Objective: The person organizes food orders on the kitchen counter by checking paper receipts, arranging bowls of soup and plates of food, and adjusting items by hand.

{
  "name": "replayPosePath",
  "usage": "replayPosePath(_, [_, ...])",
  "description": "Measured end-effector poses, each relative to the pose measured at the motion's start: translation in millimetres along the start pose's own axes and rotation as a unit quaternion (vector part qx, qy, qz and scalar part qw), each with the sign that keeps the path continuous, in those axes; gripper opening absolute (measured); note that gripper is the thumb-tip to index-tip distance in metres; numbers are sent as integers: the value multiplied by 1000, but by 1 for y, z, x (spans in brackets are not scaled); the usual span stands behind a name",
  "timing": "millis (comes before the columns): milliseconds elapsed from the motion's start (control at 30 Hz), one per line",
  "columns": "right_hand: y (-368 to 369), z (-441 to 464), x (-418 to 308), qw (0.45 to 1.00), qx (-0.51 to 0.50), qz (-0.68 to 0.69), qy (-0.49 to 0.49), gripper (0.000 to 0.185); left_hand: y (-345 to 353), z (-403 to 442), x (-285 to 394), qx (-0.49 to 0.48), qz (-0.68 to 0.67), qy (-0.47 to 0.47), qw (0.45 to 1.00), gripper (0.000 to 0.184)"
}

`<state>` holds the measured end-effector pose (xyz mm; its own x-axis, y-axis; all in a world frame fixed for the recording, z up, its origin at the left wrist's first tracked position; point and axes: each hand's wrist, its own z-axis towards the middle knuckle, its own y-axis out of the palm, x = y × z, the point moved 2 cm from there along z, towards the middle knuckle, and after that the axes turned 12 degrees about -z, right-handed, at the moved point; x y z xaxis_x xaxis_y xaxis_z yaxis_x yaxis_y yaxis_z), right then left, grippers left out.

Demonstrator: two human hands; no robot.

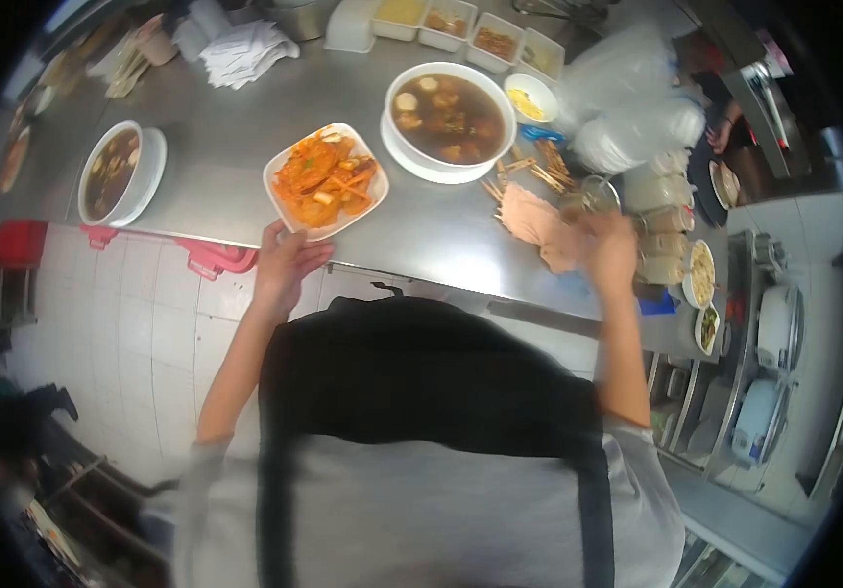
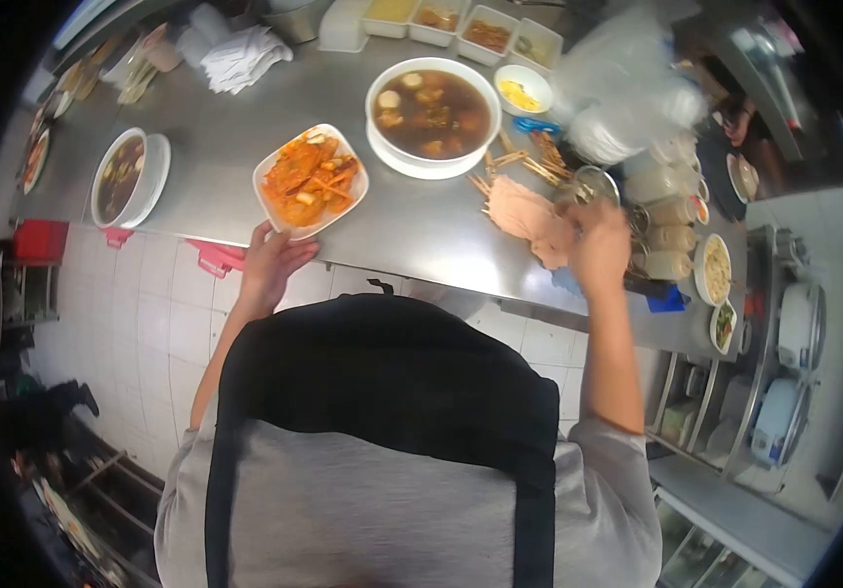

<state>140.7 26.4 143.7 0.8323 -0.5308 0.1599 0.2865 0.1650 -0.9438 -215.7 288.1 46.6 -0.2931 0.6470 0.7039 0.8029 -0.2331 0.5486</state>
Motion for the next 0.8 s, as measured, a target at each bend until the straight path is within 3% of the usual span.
replayPosePath(67, [26,-24,-25,1000,8,-28,8,18,4,-1,-6,15,-15,5,1000,38])
replayPosePath(200, [30,-31,-18,976,-83,137,146,13,7,-7,-7,24,-21,-5,999,40])
replayPosePath(300, [-21,-2,-46,942,27,318,106,16,14,-12,0,4,-19,-40,999,43])
replayPosePath(400, [-28,27,-98,901,69,428,-11,19,15,-10,1,-3,-21,-52,998,45])
replayPosePath(533, [0,50,-179,943,-23,330,-29,17,9,-5,-4,-18,-34,-49,998,46])
replayPosePath(600, [20,65,-206,937,77,332,-77,14,11,-7,-2,-9,-41,-54,998,46])
replayPosePath(700, [32,89,-230,938,136,304,-95,11,12,-8,3,-7,-34,-63,997,46])
replayPosePath(800, [43,90,-248,947,88,291,-108,10,11,-8,4,6,-35,-74,997,47])
